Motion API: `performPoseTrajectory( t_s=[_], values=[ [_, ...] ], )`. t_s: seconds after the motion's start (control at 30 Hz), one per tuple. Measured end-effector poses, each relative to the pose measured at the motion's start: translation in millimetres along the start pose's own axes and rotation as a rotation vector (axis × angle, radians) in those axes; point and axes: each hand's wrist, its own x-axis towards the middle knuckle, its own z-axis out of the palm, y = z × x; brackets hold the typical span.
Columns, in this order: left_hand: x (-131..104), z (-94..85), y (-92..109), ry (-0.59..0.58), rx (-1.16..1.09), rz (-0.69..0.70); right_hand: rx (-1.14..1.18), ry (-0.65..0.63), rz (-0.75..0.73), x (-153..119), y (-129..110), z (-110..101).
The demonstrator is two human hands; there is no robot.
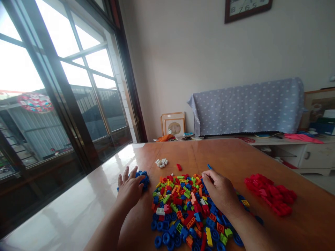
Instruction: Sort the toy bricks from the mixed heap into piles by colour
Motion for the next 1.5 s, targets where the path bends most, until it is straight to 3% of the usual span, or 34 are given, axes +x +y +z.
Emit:
performPoseTrajectory(
  t_s=[0.13, 0.27, 0.47, 0.7, 0.87, 1.13, 1.3, 1.5],
  values=[
    [0, -4.2, 6, 0.037, -0.042, 0.009, -0.006, 0.003, -0.003, -1, -3, 0],
    [0, -12.9, 22, 0.024, -0.262, 0.154, -0.004, -0.013, -0.015, -2, -7, -1],
    [-13, -29.8, 49, -0.261, -0.642, 0.410, -0.010, -0.031, -0.022, -4, -13, -2],
    [-22, -20.4, 52, -0.533, -0.578, 0.522, -0.009, -0.080, -0.059, -6, -20, 3],
    [-23, -15.8, 59, -0.492, -0.537, 0.533, -0.017, -0.095, -0.060, -7, -23, 4],
    [-22, -21.6, 76, -0.323, -0.554, 0.568, 0.000, -0.110, -0.064, -10, -26, 6],
    [-17, -14.5, 78, -0.244, -0.598, 0.569, 0.007, -0.088, -0.047, -8, -24, 5],
    [-20, -19.5, 81, -0.235, -0.578, 0.557, 0.030, -0.043, -0.019, -3, -16, -1]
  ],
)
